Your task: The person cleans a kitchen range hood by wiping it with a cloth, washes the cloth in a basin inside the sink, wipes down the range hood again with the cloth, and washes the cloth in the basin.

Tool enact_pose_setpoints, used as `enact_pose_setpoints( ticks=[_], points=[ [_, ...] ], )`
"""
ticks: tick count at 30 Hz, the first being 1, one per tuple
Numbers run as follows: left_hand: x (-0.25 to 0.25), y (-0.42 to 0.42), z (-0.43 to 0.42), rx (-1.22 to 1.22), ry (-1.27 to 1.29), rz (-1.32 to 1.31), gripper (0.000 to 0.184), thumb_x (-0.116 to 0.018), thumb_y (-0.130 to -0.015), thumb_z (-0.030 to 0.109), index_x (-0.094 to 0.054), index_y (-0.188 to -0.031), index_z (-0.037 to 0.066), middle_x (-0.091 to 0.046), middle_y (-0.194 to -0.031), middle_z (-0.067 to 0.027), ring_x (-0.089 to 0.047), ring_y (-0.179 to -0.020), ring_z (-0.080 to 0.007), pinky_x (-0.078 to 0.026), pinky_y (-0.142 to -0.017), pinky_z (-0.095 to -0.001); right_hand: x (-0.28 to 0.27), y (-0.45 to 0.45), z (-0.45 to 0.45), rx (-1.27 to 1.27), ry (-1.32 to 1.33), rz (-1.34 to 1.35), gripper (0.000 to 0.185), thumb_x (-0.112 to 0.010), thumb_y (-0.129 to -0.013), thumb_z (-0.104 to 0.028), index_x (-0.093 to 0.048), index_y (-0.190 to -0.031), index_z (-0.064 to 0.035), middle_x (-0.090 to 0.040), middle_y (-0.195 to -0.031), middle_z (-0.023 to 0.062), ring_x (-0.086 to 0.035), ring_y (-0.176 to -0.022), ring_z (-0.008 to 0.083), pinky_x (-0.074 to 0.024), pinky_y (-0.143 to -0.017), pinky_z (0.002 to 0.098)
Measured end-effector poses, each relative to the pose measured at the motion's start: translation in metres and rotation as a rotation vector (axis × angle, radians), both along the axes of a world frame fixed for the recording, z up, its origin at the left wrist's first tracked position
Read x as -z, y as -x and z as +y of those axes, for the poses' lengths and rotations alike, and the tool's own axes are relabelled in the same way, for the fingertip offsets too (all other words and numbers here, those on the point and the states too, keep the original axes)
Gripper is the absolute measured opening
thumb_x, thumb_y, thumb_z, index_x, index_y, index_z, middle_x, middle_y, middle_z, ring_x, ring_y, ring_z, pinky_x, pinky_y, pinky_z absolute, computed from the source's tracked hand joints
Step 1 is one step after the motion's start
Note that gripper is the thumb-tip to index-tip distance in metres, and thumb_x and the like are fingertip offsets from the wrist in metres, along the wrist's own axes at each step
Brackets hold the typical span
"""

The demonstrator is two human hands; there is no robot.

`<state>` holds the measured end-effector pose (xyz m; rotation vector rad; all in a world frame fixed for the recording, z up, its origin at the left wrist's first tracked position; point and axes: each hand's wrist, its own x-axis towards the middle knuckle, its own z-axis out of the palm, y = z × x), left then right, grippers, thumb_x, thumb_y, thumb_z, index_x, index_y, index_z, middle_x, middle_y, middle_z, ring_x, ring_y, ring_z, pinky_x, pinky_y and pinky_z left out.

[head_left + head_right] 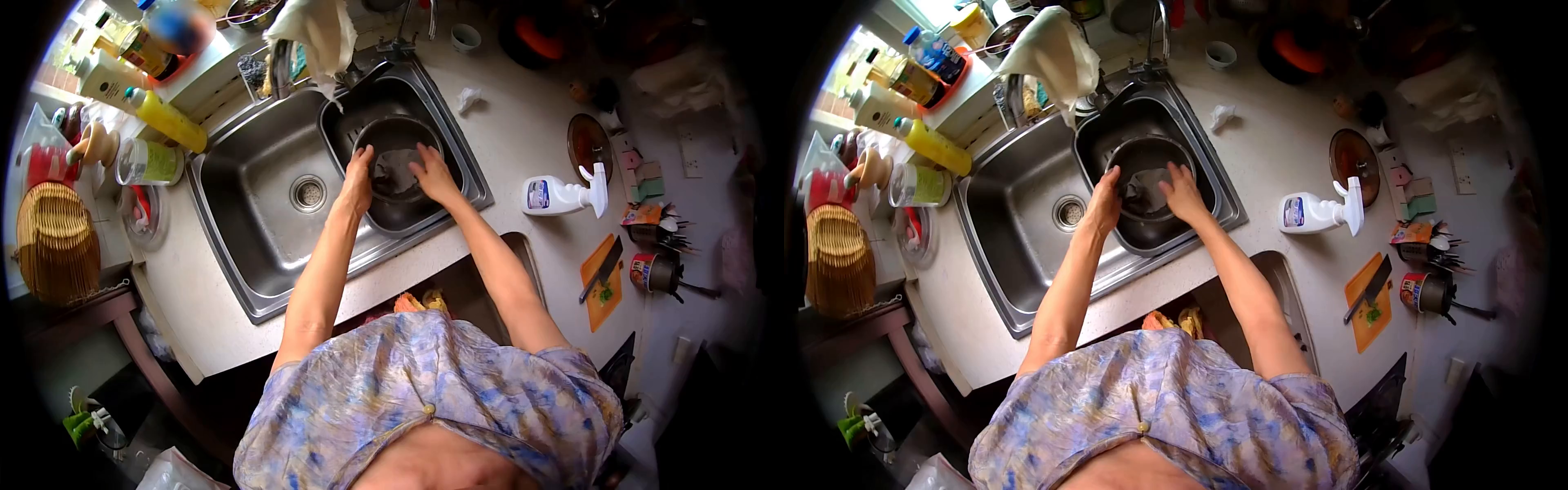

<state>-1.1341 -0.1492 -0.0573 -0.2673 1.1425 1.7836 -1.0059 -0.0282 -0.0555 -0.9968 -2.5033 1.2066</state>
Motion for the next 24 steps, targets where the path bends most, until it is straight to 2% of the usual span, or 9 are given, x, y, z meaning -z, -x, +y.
enact_pose_setpoints(
  ticks=[2,5,10,13,14,16,19,21,24],
  points=[
    [0.037,0.002,0.013,0.093,0.059,0.114,0.067,-0.050,-0.089,0.037,-0.023,-0.139,0.002,-0.034,-0.138,-0.0169,-0.038,-0.122,-0.0285,-0.034,-0.098,-0.0395,0.016,0.004,0.002,-0.214,-0.308,-0.082,0.054,-0.059,-0.080,-0.015,-0.040,-0.130,-0.0034,-0.037,-0.128,0.0293,-0.036,-0.121,0.0409,-0.0332,-0.098,0.0440],
    [0.001,-0.015,0.032,0.036,0.386,0.098,0.063,-0.051,-0.089,0.035,-0.027,-0.138,0.004,-0.035,-0.137,-0.0175,-0.039,-0.123,-0.0288,-0.034,-0.098,-0.0379,0.021,0.019,-0.001,-0.368,-0.423,-0.346,0.055,-0.060,-0.078,-0.011,-0.040,-0.128,-0.0046,-0.039,-0.124,0.0299,-0.032,-0.124,0.0402,-0.0343,-0.097,0.0467],
    [0.079,-0.021,0.050,0.207,0.795,0.335,0.051,-0.057,-0.085,0.022,-0.040,-0.130,0.005,-0.049,-0.124,-0.0166,-0.044,-0.116,-0.0298,-0.037,-0.095,-0.0414,0.052,0.047,0.011,-0.107,-0.102,-0.465,0.056,-0.063,-0.072,-0.004,-0.042,-0.124,-0.0041,-0.055,-0.101,0.0269,-0.060,-0.087,0.0394,-0.0513,-0.069,0.0446],
    [0.077,-0.012,0.048,-0.146,0.401,-0.220,0.048,-0.056,-0.086,0.030,-0.044,-0.127,0.008,-0.050,-0.123,-0.0148,-0.044,-0.116,-0.0294,-0.038,-0.093,-0.0442,0.081,0.054,0.011,0.231,0.372,-0.156,0.059,-0.057,-0.072,0.000,-0.041,-0.128,-0.0047,-0.051,-0.114,0.0270,-0.058,-0.095,0.0377,-0.0501,-0.079,0.0429],
    [0.056,-0.010,0.047,-0.170,0.345,-0.303,0.049,-0.055,-0.086,0.036,-0.046,-0.125,0.008,-0.051,-0.122,-0.0141,-0.046,-0.113,-0.0292,-0.039,-0.091,-0.0441,0.024,0.053,0.006,0.338,0.984,-0.035,0.057,-0.059,-0.070,-0.001,-0.046,-0.126,-0.0057,-0.052,-0.113,0.0219,-0.054,-0.101,0.0349,-0.0454,-0.086,0.0399],
    [0.048,-0.006,0.041,-0.172,0.013,-0.491,0.060,-0.051,-0.083,0.056,-0.051,-0.118,0.007,-0.055,-0.116,-0.0124,-0.054,-0.099,-0.0292,-0.044,-0.083,-0.0411,0.024,0.038,0.000,0.152,0.736,0.045,0.055,-0.062,-0.070,-0.004,-0.048,-0.124,-0.0059,-0.052,-0.111,0.0209,-0.053,-0.101,0.0347,-0.0440,-0.087,0.0388],
    [0.019,-0.010,0.045,-0.207,-0.099,-0.448,0.059,-0.058,-0.078,0.058,-0.055,-0.110,0.008,-0.060,-0.103,-0.0105,-0.058,-0.086,-0.0278,-0.047,-0.074,-0.0363,-0.010,0.022,-0.018,-0.202,0.087,0.261,0.051,-0.068,-0.070,-0.009,-0.053,-0.118,-0.0065,-0.052,-0.105,0.0192,-0.053,-0.097,0.0350,-0.0439,-0.083,0.0373],
    [0.057,-0.007,0.039,-0.126,-0.168,-0.509,0.054,-0.059,-0.080,0.052,-0.052,-0.111,0.008,-0.057,-0.103,-0.0074,-0.054,-0.094,-0.0222,-0.045,-0.085,-0.0343,-0.038,0.020,-0.031,-0.292,0.041,0.372,0.054,-0.068,-0.073,-0.014,-0.046,-0.121,-0.0046,-0.052,-0.107,0.0205,-0.052,-0.101,0.0378,-0.0436,-0.083,0.0416],
    [0.067,-0.017,0.041,-0.204,-0.279,-0.520,0.038,-0.062,-0.082,0.043,-0.057,-0.101,0.011,-0.058,-0.078,-0.0074,-0.056,-0.070,-0.0196,-0.048,-0.066,-0.0344,-0.033,0.022,-0.038,-0.339,0.193,0.252,0.068,-0.069,-0.075,-0.018,-0.035,-0.133,-0.0104,-0.050,-0.117,0.0200,-0.050,-0.110,0.0320,-0.0399,-0.093,0.0355]
  ],
)
